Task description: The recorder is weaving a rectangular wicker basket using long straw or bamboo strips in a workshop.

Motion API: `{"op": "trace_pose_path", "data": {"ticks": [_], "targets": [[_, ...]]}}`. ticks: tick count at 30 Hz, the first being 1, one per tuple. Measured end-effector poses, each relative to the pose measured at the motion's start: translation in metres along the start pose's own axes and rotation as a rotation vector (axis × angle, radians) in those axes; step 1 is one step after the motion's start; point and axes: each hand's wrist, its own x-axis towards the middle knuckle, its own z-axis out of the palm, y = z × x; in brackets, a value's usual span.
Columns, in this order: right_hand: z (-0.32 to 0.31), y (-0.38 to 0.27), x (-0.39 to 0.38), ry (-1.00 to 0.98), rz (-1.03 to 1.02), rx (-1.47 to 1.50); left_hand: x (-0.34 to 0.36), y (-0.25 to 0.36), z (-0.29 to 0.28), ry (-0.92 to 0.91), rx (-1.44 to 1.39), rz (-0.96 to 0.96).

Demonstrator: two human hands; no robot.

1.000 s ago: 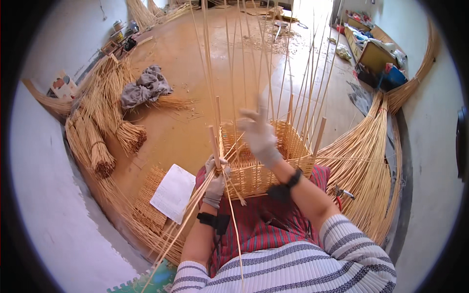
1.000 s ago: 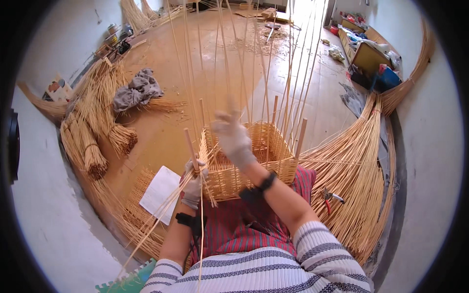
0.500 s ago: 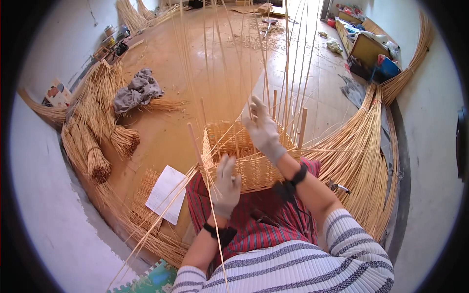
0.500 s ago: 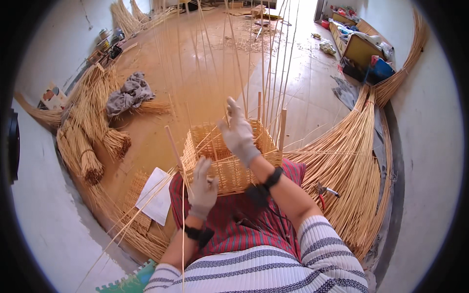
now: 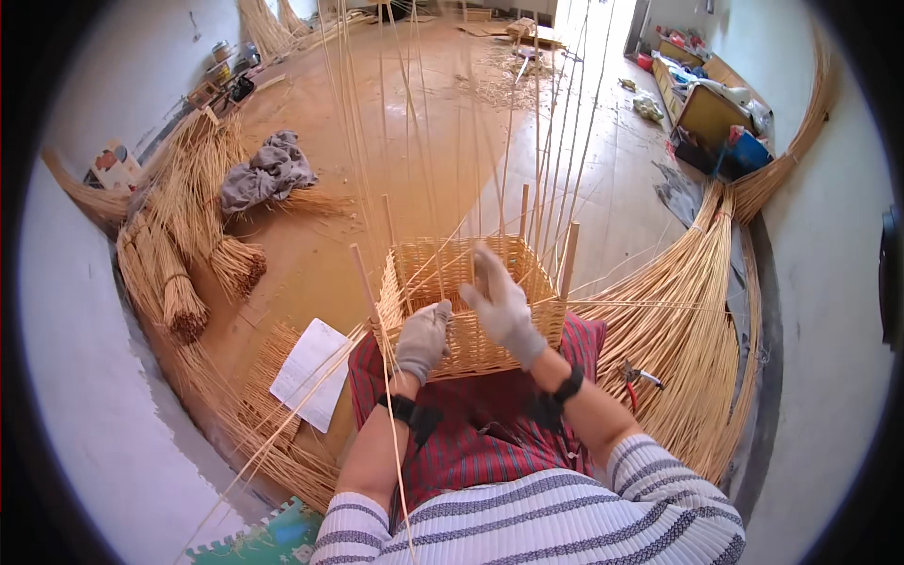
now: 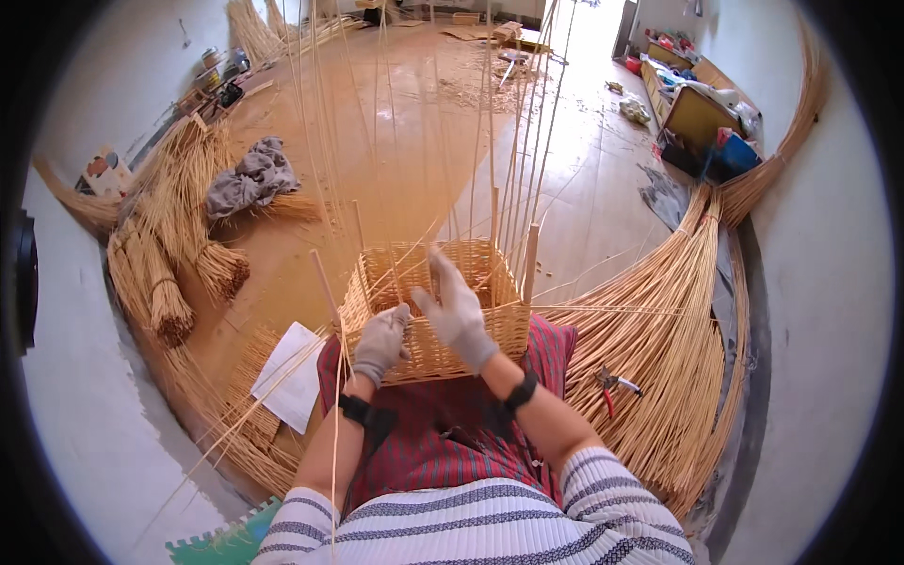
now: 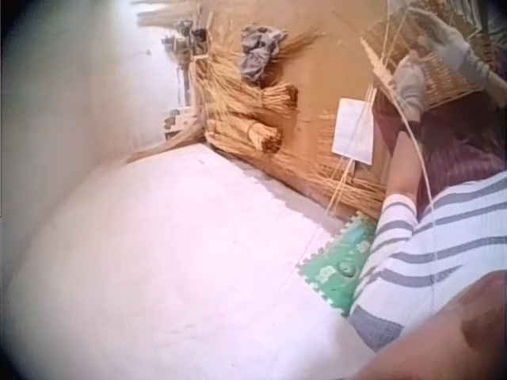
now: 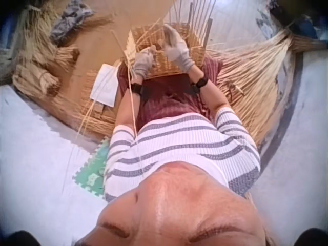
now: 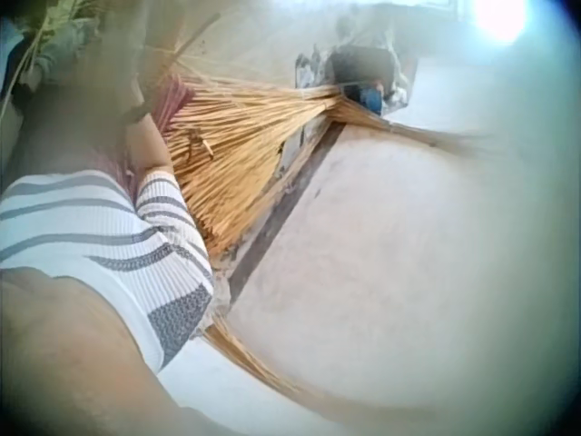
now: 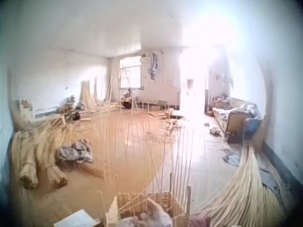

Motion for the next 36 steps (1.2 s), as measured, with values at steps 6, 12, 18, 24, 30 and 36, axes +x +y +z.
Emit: {"op": "trace_pose_path", "data": {"ticks": [6,12,18,24,30,36], "targets": [[-0.04,0.034,-0.059,-0.217,0.578,0.268,0.039,-0.043,0.01,0.19,0.217,0.176],[-0.031,0.039,-0.031,0.07,0.452,0.357,0.023,-0.013,-0.001,-0.116,0.221,-0.001],[0.005,-0.015,0.015,-0.083,-0.351,-0.652,0.013,-0.026,0.004,-0.024,-0.002,0.022],[-0.037,0.017,0.01,0.066,-0.093,0.008,0.017,-0.026,0.011,0.097,0.159,0.013],[-0.091,0.042,-0.083,-0.337,0.02,-0.288,0.012,-0.031,0.028,0.338,0.23,0.232],[-0.02,0.002,0.012,-0.265,0.128,-0.402,0.016,-0.017,0.034,0.256,0.072,0.039]]}}
